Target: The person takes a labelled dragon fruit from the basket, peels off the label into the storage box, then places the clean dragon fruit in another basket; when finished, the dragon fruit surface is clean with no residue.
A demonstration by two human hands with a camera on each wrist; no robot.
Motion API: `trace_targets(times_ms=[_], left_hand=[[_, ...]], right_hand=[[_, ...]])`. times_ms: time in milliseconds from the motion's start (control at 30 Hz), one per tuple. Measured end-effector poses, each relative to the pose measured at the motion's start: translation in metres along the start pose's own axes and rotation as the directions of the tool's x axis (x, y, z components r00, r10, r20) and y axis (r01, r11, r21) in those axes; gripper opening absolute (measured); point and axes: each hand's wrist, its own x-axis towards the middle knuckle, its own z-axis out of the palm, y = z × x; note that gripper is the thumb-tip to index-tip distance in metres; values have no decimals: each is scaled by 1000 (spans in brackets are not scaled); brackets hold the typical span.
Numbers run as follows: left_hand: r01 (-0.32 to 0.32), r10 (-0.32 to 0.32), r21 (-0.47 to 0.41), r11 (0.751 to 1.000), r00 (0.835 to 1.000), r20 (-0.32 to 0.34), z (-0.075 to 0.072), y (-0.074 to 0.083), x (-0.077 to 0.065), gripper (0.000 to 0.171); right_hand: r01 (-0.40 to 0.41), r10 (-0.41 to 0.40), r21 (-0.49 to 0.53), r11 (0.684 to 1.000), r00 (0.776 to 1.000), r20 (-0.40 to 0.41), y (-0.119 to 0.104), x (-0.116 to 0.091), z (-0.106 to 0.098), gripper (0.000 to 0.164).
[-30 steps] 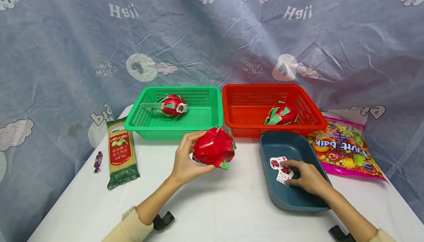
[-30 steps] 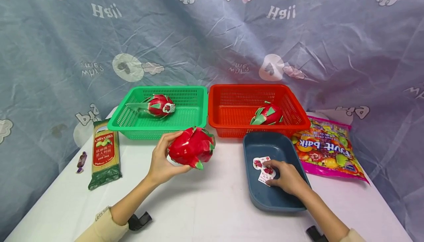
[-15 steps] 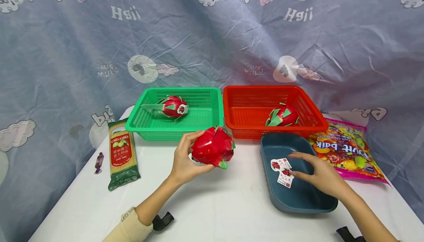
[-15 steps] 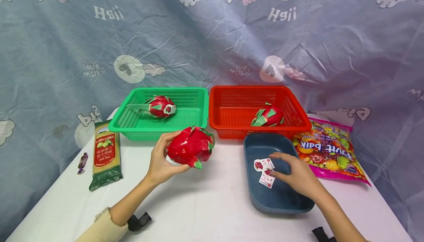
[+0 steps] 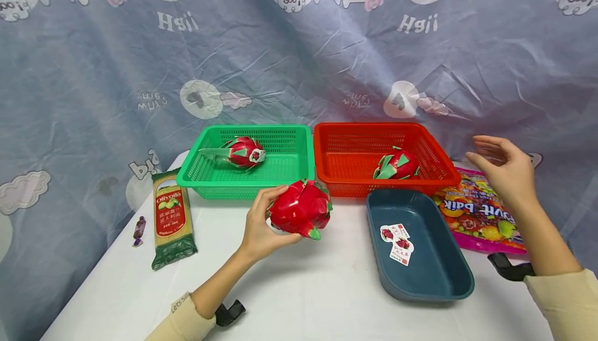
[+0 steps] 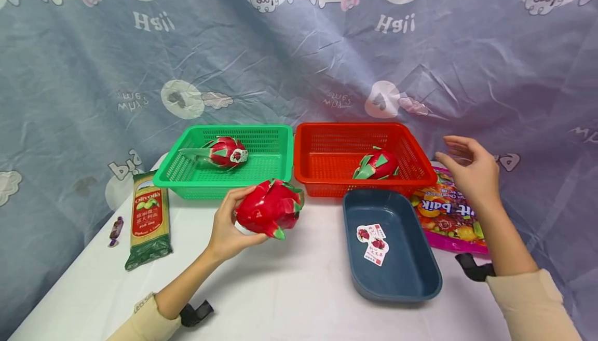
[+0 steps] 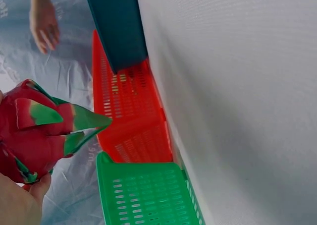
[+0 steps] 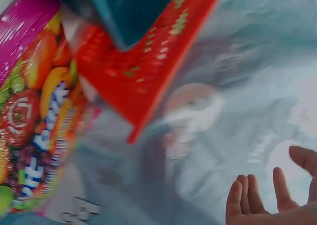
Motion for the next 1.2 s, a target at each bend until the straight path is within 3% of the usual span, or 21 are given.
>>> trace_targets(times_ms=[200, 433, 567, 800, 967, 1067, 1200], left_hand=[[-1, 1, -12, 1000, 1000, -8, 1, -1, 2, 77], [10, -11, -30, 1000, 1000, -7, 1, 0, 4, 77], [11, -11, -29, 1000, 1000, -12, 3, 1, 9, 77], [-24, 22, -61, 998, 999, -28, 12, 5, 29, 77], [-90, 83, -99, 991, 994, -69, 26, 10, 56, 79], [-96, 88, -86, 992, 992, -96, 38, 5, 76, 84], [-72, 68, -28, 997, 990, -121, 56, -24, 96, 91]], right_hand=[[-50, 58, -43, 998, 978, 200, 37, 38, 15, 75], [-67, 99, -88, 994, 889, 446, 74, 43, 32, 83], [-59, 86, -68, 996, 854, 514, 90, 40, 36, 80], [-106, 74, 32, 994, 853, 516, 102, 31, 40, 78], [-110, 76, 39, 993, 860, 504, 102, 29, 40, 80], [-102, 77, 23, 995, 865, 496, 102, 28, 42, 81], [-102, 72, 32, 994, 860, 506, 98, 26, 45, 81]])
